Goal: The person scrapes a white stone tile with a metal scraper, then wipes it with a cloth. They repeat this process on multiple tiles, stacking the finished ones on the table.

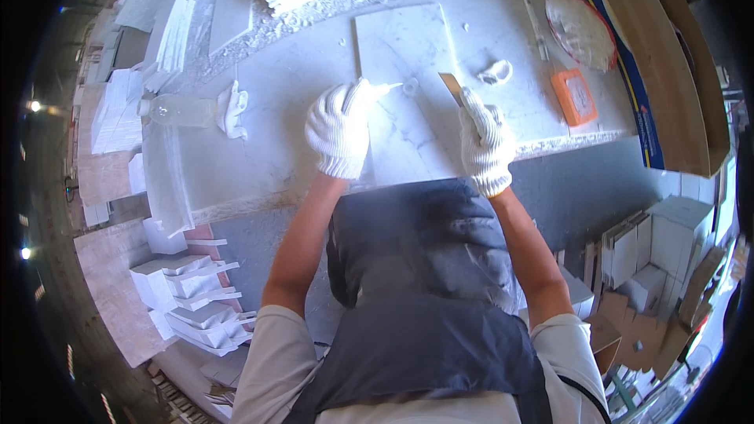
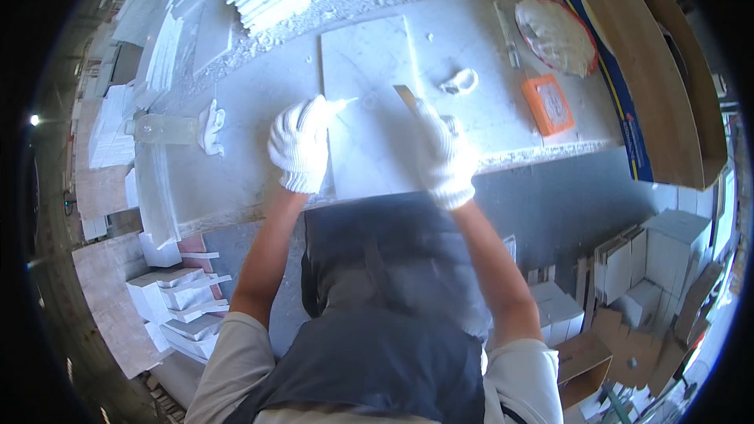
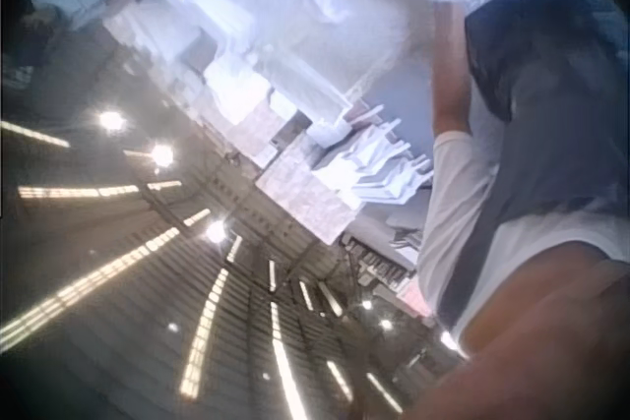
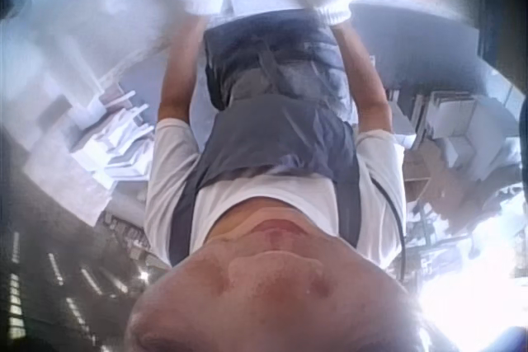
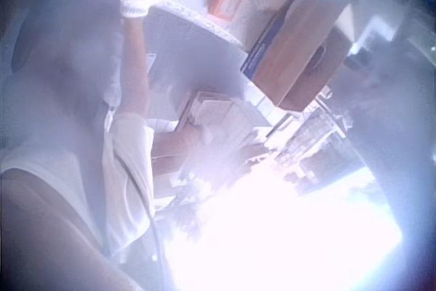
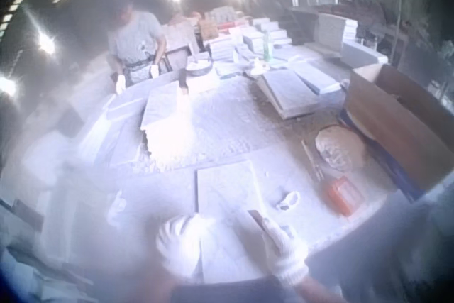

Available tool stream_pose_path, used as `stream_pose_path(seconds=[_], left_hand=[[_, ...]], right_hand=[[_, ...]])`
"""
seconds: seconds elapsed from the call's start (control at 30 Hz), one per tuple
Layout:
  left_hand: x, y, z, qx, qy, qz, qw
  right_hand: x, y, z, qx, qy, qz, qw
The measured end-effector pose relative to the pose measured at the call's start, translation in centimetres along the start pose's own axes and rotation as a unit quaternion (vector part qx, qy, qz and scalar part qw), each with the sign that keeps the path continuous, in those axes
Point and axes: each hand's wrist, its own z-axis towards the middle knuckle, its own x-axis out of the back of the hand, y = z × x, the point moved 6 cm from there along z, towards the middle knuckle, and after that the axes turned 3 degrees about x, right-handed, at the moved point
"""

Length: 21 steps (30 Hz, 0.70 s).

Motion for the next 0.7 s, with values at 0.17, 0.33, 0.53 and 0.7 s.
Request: stream_pose_path(seconds=[0.17,0.33,0.53,0.7], left_hand=[[-0.4,-3.1,-1.6,0.219,-0.024,-0.211,0.952],[-2.7,-6.5,-2.3,0.348,0.004,-0.526,0.776],[-0.3,-9.1,-0.5,0.232,0.116,-0.227,0.939],[-0.3,-9.5,-0.6,0.255,0.099,-0.175,0.946]], right_hand=[[0.0,-0.2,-0.1,0.008,-0.015,0.022,1.000],[0.6,1.7,-0.6,-0.147,-0.079,0.234,0.958],[0.0,3.7,-0.7,-0.228,-0.241,0.284,0.900],[-1.0,4.2,-0.7,-0.277,-0.175,0.317,0.890]])
